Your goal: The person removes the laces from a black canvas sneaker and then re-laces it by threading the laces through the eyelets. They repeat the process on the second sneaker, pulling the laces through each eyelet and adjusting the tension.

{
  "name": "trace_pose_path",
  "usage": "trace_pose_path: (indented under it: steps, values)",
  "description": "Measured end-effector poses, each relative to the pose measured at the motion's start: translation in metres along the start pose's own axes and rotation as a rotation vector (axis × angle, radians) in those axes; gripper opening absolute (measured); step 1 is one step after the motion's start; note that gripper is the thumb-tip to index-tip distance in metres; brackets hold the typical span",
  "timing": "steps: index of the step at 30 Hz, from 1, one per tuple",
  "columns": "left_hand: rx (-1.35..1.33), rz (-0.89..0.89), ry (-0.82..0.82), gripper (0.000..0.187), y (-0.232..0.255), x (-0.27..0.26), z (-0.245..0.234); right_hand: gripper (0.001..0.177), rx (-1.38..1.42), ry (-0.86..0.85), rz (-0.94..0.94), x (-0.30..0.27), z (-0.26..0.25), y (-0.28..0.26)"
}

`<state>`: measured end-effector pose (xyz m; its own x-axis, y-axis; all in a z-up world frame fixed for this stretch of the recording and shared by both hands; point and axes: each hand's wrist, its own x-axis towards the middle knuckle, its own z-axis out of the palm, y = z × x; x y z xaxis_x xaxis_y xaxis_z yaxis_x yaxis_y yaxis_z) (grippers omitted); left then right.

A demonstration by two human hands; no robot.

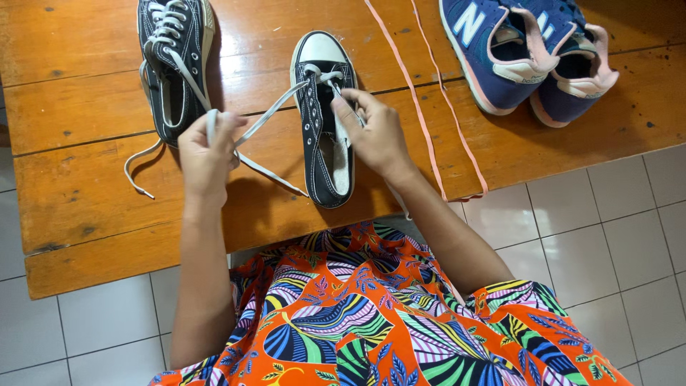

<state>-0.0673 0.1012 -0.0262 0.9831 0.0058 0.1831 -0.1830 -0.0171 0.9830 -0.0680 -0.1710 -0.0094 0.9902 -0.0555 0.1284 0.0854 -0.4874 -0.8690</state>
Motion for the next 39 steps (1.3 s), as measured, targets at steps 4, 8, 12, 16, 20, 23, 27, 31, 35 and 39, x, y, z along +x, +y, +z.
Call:
trace_pose_path:
  steps: [4,8,12,16,20,23,27,31,35,39]
  values:
    - [0.685,0.128,0.044,0.049,0.011,0.000,0.007,0.036,-0.216,-0.037,0.101,0.007,-0.022,0.017]
    - [0.938,-0.141,-0.061,0.042,0.025,0.000,0.009,0.038,0.117,0.063,0.002,0.016,-0.045,0.040]
    - [0.888,-0.125,0.045,0.037,0.031,0.004,0.010,0.035,0.488,0.121,0.145,0.021,-0.061,0.059]
    - [0.958,-0.093,0.104,0.042,0.030,0.008,0.011,0.030,0.732,0.105,0.323,0.025,-0.062,0.067]
    - [0.900,-0.165,0.116,0.037,0.030,0.011,0.009,0.026,0.887,0.050,0.284,0.027,-0.059,0.070]
    - [0.735,-0.081,0.131,0.026,0.032,0.014,0.006,0.027,0.822,0.064,0.284,0.024,-0.058,0.065]
    - [0.492,0.280,0.076,0.024,0.037,0.009,0.006,0.024,0.058,0.230,-0.129,0.011,-0.056,0.036]
    - [0.273,0.410,-0.088,0.034,0.040,0.014,0.025,0.030,-0.513,0.456,-0.562,-0.013,-0.045,-0.011]
    - [-0.086,-0.176,-0.298,0.054,0.054,0.011,0.043,0.034,0.071,-0.025,-0.399,-0.034,-0.022,-0.047]
    - [-0.127,-0.153,-0.613,0.079,0.070,-0.007,0.054,0.055,0.058,-0.132,-0.510,-0.048,0.004,-0.060]
